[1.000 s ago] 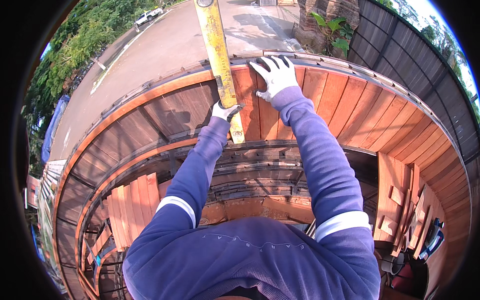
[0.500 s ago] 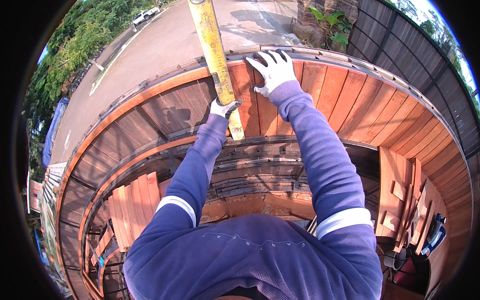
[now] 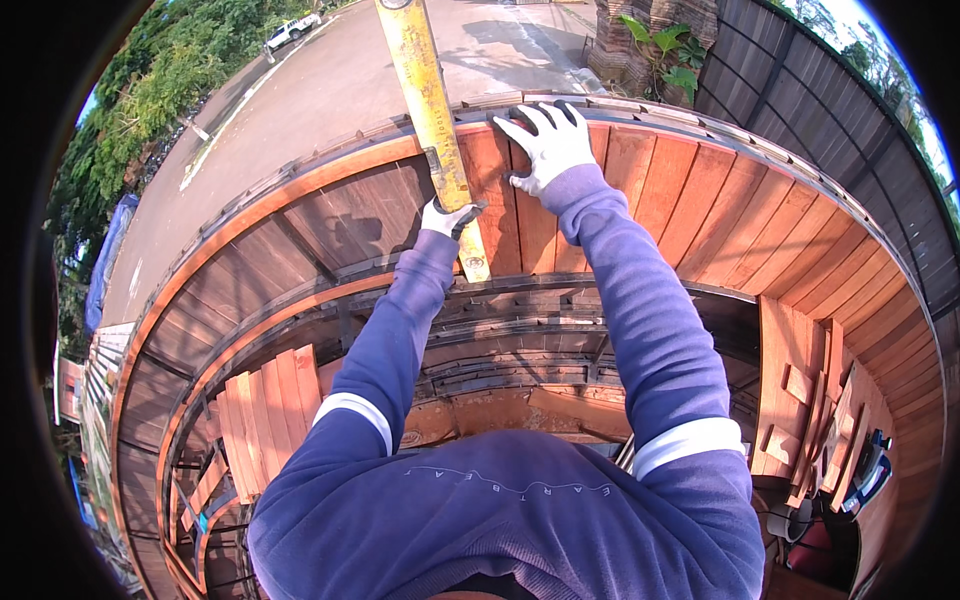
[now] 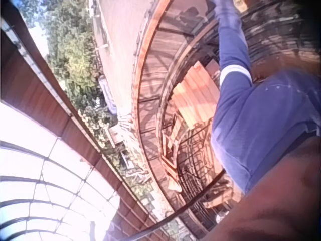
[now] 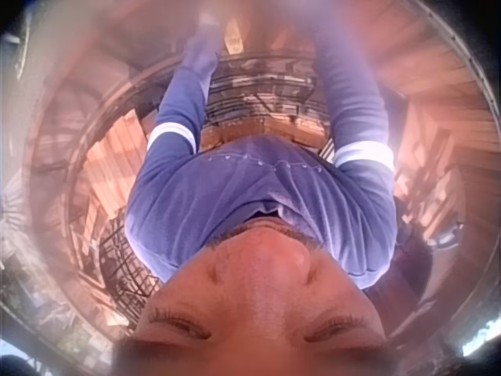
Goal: The person places wooden planks onto a curved metal framework, aligning them with existing boards. They use a spirit level to check the alignment and a nail gun to secure the planks in place.
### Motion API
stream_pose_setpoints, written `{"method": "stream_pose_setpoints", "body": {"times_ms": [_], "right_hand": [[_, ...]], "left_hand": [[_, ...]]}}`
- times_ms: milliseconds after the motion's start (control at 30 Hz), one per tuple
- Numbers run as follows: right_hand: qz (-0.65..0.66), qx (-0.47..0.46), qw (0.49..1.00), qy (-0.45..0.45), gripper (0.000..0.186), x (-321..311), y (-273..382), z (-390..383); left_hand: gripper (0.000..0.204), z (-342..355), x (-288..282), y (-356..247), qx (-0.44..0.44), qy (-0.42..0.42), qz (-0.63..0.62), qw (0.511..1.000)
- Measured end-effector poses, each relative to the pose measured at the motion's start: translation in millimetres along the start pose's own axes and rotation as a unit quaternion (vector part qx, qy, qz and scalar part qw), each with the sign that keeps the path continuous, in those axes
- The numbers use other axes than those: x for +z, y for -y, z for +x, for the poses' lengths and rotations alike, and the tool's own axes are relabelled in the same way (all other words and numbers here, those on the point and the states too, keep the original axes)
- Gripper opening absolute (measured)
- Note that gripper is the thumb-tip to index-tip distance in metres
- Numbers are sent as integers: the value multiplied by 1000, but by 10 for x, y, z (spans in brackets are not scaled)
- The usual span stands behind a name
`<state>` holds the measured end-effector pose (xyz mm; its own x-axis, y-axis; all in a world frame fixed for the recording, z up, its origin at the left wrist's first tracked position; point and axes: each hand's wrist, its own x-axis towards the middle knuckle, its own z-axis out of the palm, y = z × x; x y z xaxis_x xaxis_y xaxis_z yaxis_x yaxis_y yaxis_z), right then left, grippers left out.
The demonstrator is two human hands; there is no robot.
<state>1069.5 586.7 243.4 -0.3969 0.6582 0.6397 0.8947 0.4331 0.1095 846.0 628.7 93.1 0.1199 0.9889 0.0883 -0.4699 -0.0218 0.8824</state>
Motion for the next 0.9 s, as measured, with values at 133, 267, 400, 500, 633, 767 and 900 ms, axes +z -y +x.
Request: {"method": "stream_pose_setpoints", "body": {"times_ms": [133,267,400,500,633,767,900], "right_hand": [[1,0,1000,-1,84,2,-4,-6],[-2,0,1000,-6,84,-5,2,-1],[-2,0,1000,-6,85,2,3,2],[-1,3,1000,-4,85,-18,7,-6],[0,-5,1000,-10,85,14,4,7],[-2,-1,1000,-6,85,10,-3,-1],[1,0,1000,-6,85,-9,0,-9]], "left_hand": [[32,-20,34,-24,1,-4,11,1000],[32,-27,60,-35,4,-16,20,1000],[31,-17,65,-45,-5,-21,45,999],[32,-24,74,-45,-5,-17,18,1000],[35,-2,-44,26,19,15,18,1000],[37,13,-38,43,17,21,18,999],[38,-3,-21,35,19,23,8,1000]]}}
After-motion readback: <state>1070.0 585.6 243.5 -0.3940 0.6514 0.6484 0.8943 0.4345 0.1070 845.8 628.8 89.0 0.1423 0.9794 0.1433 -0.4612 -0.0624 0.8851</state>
